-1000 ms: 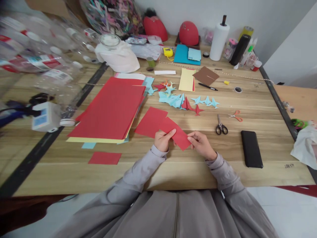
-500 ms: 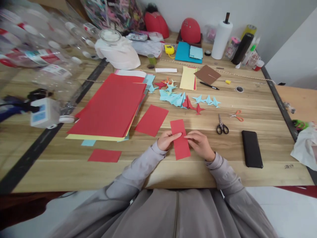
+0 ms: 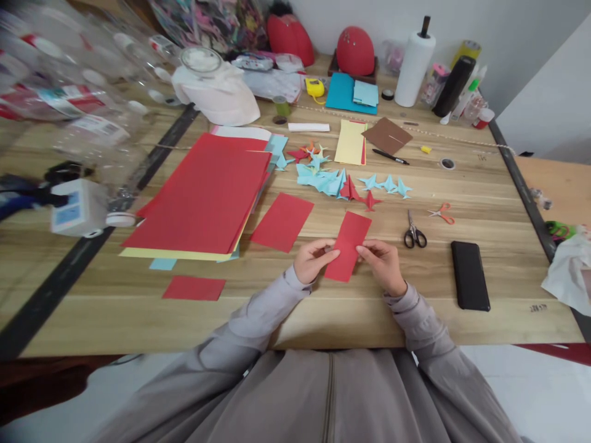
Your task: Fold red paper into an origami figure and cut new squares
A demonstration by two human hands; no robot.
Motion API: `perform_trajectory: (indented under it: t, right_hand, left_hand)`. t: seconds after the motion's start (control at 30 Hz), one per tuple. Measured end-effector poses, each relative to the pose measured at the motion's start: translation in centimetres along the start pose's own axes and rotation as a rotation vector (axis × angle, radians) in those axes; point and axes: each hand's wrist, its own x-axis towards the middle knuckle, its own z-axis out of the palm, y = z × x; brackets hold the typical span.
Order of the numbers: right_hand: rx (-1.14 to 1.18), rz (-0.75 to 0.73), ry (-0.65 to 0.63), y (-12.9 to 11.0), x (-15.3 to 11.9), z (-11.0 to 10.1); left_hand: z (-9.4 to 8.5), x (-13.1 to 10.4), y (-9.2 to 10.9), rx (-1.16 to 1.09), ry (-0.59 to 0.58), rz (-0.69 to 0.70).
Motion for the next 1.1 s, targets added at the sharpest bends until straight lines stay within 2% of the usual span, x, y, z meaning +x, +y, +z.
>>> perform_trajectory:
  t: [0.13,0.33,0.43,0.63,0.73,0.83,0.97,1.1]
  right_hand:
    - [0.01,0.038,-0.01,-0.1,0.1,0.2]
    - [-0.055,-0.05,0.002,-0.3,-0.2,0.1]
    - [-0.095,-0.063,-0.027,-0.1,-0.4,-0.2]
    - [-0.101,-0.185,-0.14,0.4,-0.2,-0.7]
    - [-0.144,-0.202,-0.153,0.3,-0.1,-0.7]
    - [-0.158,-0.185,-0.109,0.1,-0.1,-0.2]
    - [-0.078,-0.099,-0.023,0.3,-0.2,0.3]
    - [-0.067,-0.025,0.001,0.7,-0.3,0.4]
  left_hand:
    - [0.3,0.1,-0.2,0.044,0.046,-0.032]
    - [-0.2,0.2,-0.4,0.19,0.122,0.103]
    - [-0.4,0.0,-0.3,0.252,0.094,0.149]
    - [-0.5,0.0,0.0,0.237,0.027,0.283]
    - [-0.5,0.1,0.0,0.227,0.018,0.32]
    - [-0.3,0.0,-0.1,0.249,0.026,0.329]
    - [0.1,-0.2,-0.2,0.23,-0.029,0.269]
    - [0.5,0.0,-0.6,0.049,0.031,0.227]
